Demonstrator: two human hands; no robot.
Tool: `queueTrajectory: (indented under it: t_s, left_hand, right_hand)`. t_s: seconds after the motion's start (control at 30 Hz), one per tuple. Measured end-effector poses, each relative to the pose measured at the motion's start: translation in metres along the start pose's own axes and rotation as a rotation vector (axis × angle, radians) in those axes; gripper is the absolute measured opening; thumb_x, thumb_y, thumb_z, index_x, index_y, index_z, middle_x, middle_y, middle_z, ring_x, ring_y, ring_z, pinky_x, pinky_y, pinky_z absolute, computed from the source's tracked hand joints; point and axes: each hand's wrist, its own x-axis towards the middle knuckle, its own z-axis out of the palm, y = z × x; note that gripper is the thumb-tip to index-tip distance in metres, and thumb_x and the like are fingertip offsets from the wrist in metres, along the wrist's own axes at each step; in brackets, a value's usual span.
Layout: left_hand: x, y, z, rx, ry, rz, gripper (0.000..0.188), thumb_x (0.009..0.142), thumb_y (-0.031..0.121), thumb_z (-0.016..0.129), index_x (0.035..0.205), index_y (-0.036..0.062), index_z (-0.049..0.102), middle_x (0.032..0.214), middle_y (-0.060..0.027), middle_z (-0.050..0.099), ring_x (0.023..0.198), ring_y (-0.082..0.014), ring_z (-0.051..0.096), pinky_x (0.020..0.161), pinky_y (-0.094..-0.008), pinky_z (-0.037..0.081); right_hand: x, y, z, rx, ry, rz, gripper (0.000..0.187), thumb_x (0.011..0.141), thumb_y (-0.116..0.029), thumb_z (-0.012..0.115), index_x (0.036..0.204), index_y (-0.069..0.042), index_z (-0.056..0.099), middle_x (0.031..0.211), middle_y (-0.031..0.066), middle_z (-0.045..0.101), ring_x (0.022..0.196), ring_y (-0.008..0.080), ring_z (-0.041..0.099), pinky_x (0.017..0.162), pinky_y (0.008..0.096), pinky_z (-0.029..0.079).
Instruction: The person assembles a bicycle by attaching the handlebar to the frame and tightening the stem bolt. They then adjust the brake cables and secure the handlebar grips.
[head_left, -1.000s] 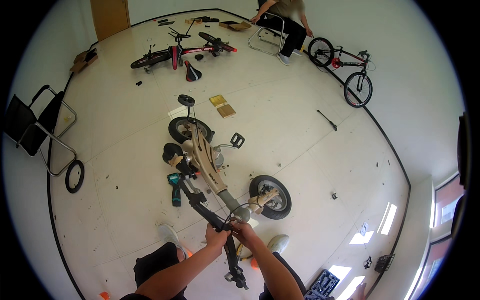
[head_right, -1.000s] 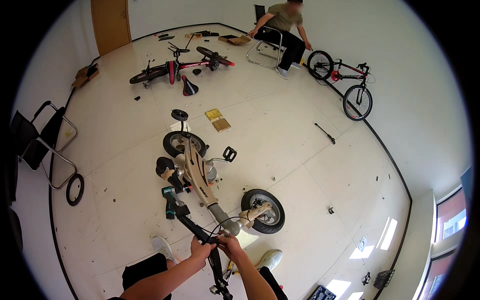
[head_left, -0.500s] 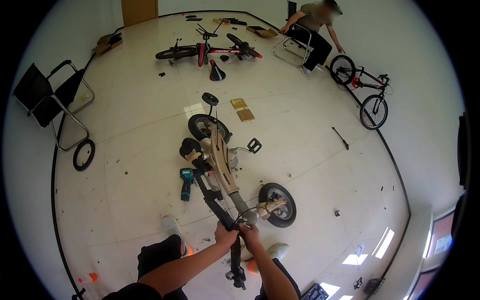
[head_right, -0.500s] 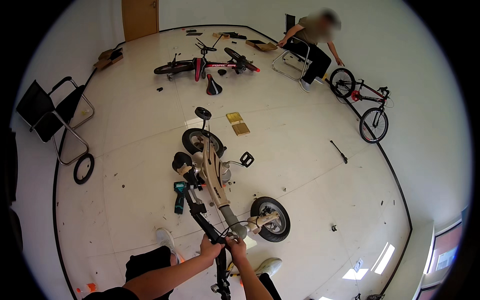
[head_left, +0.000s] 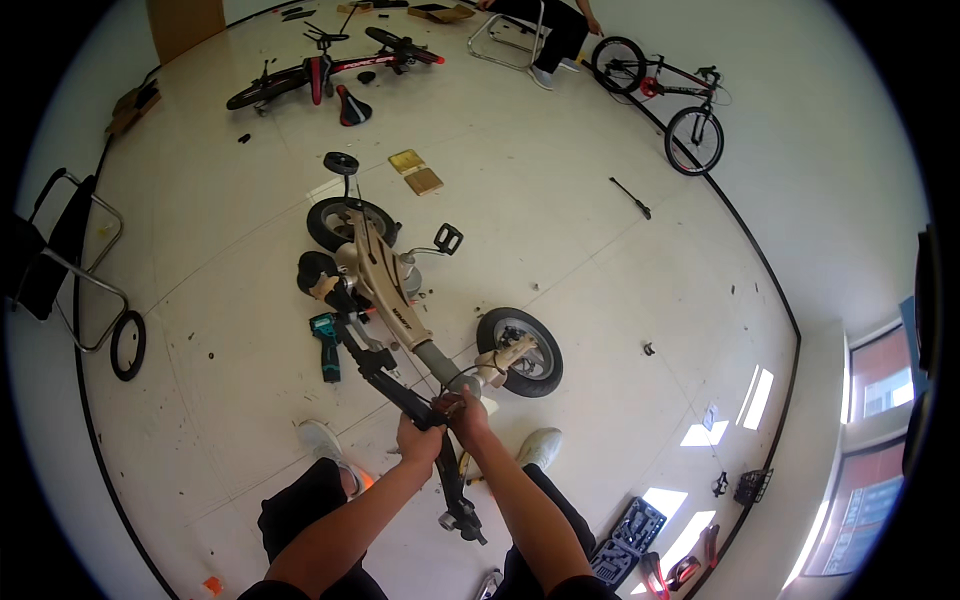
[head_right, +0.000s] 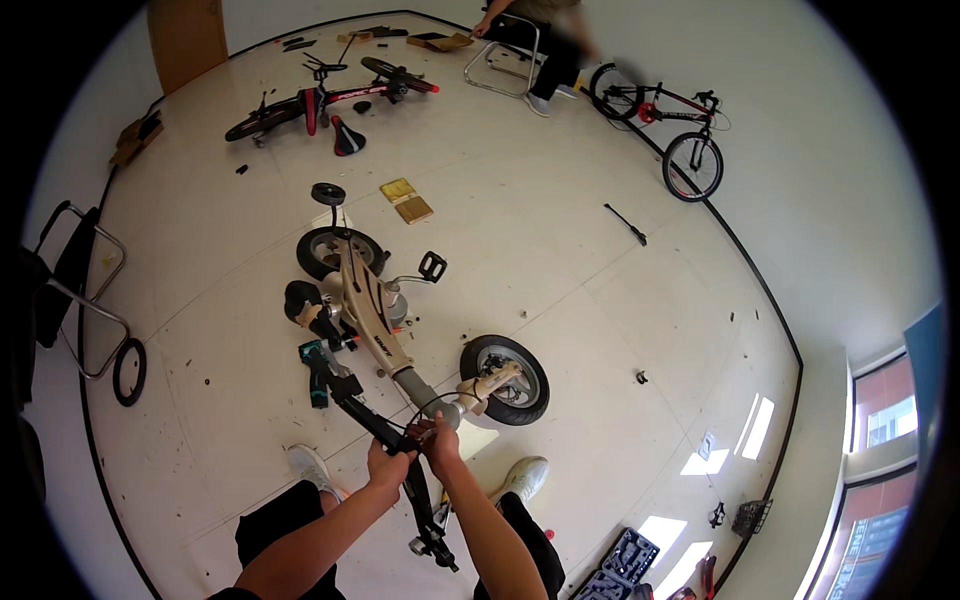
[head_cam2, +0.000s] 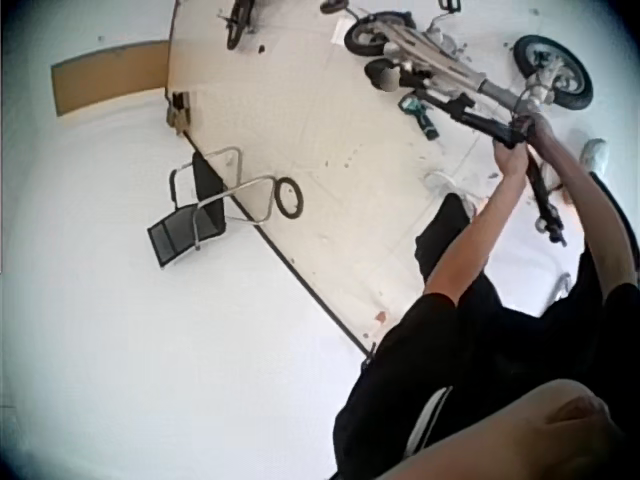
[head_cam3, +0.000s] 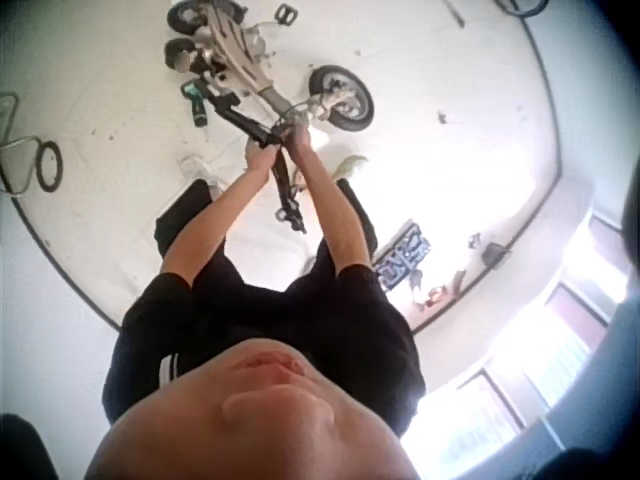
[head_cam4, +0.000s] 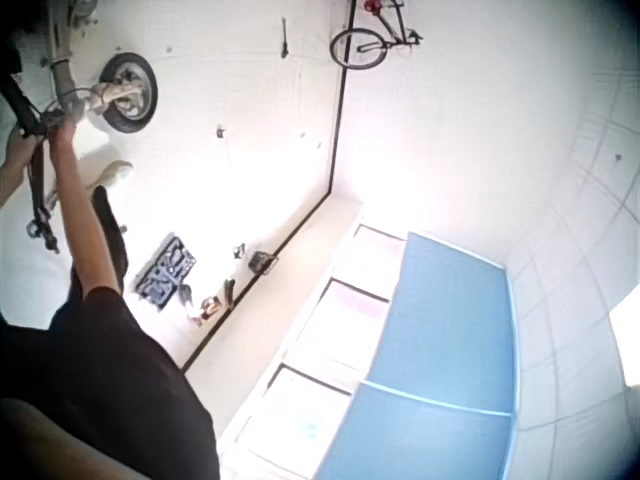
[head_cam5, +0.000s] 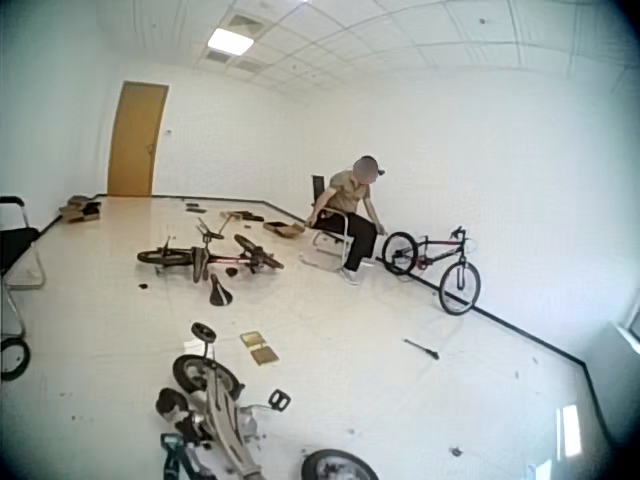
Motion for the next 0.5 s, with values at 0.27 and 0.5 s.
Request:
queueTrajectory:
  t_s: [0.27, 0.5]
  left_hand:
    - [-0.002, 0.012, 0.005, -0.047, -0.001, -0.026, 0.047, 0.066, -0.005, 0.066, 0.110, 0.0010, 0.053, 0.099, -0.0123, 0.064, 0.092, -0.0258, 0.063, 0.081, -0.0341, 0.049]
    - [-0.003, 0.016, 0.003, 0.022, 0.003, 0.011, 0.039, 0.067, -0.007, 0.066, 0.102, -0.0001, 0.052, 0.090, -0.0105, 0.064, 0.083, -0.0200, 0.063, 0.070, -0.0306, 0.050]
  right_hand:
    - [-0.034, -0.012, 0.025, -0.247, 0.155, -0.166, 0.037, 0.096, -0.030, 0.047, 0.086, 0.002, 0.063, 0.074, 0.0101, 0.060, 0.066, 0.0184, 0.058, 0.060, 0.0313, 0.048]
    - [-0.002, 0.010, -0.009, -0.816, 0.303, -0.425, 0.038, 0.096, -0.028, 0.048, 0.086, 0.004, 0.066, 0.080, 0.0137, 0.068, 0.071, 0.0187, 0.063, 0.065, 0.0315, 0.048]
